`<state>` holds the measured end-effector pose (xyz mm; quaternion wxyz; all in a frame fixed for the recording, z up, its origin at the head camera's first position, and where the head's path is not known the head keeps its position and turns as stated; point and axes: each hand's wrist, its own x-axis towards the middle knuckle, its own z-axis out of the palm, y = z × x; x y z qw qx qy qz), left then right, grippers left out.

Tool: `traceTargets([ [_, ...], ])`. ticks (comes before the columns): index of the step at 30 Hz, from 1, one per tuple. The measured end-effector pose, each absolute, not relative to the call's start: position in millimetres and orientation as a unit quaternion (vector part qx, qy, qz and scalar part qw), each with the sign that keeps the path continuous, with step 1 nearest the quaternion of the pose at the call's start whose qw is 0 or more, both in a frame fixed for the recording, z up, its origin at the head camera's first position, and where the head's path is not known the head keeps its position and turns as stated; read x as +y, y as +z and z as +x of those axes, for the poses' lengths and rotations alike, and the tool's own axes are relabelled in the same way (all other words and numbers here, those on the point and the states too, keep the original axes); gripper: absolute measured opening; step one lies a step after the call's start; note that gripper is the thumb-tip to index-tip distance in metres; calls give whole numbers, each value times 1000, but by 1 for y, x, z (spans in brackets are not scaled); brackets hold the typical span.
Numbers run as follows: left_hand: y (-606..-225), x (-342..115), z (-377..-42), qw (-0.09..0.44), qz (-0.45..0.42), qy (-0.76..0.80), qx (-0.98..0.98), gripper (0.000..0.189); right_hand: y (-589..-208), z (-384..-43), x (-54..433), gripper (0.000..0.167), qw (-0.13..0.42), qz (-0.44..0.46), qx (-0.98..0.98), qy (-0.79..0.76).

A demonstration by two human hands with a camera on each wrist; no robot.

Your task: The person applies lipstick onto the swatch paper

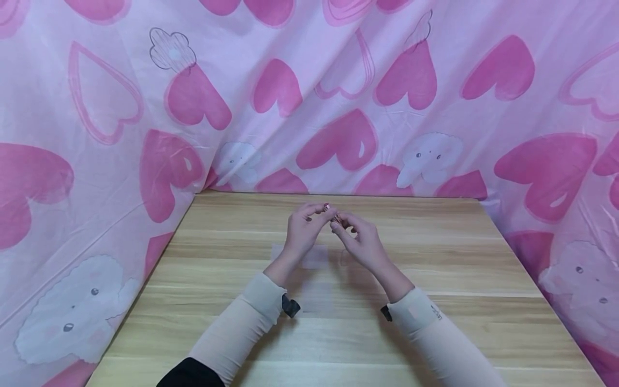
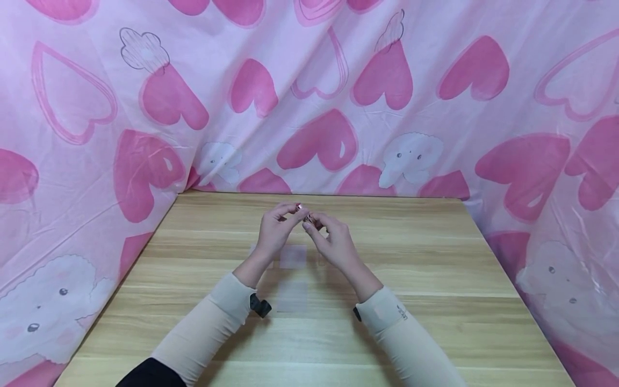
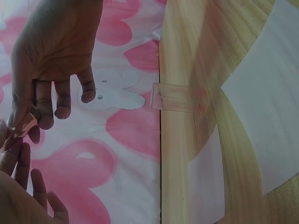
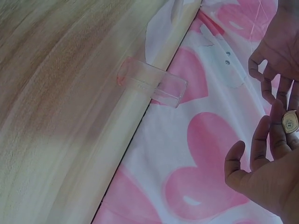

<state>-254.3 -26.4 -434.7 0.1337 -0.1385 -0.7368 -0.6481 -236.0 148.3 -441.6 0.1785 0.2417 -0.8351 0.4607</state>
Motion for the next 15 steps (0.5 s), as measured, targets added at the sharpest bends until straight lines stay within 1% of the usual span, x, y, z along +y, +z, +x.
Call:
traceTargets([
  [5, -435, -29, -255, 121, -151, -641, -743, 37, -440, -235, 150, 13, 152, 237, -838, 468],
  [9, -434, -31, -256, 114, -158, -642, -742, 31, -438, -236, 151, 14, 132, 232, -837, 477],
  [12, -434, -31, -256, 107, -160, -645, -740, 26, -438, -235, 152, 18, 118, 227, -835, 488],
  [15, -433, -32, -255, 96, -159, -648, -739, 25, -438, -235, 153, 20, 98, 220, -828, 506],
])
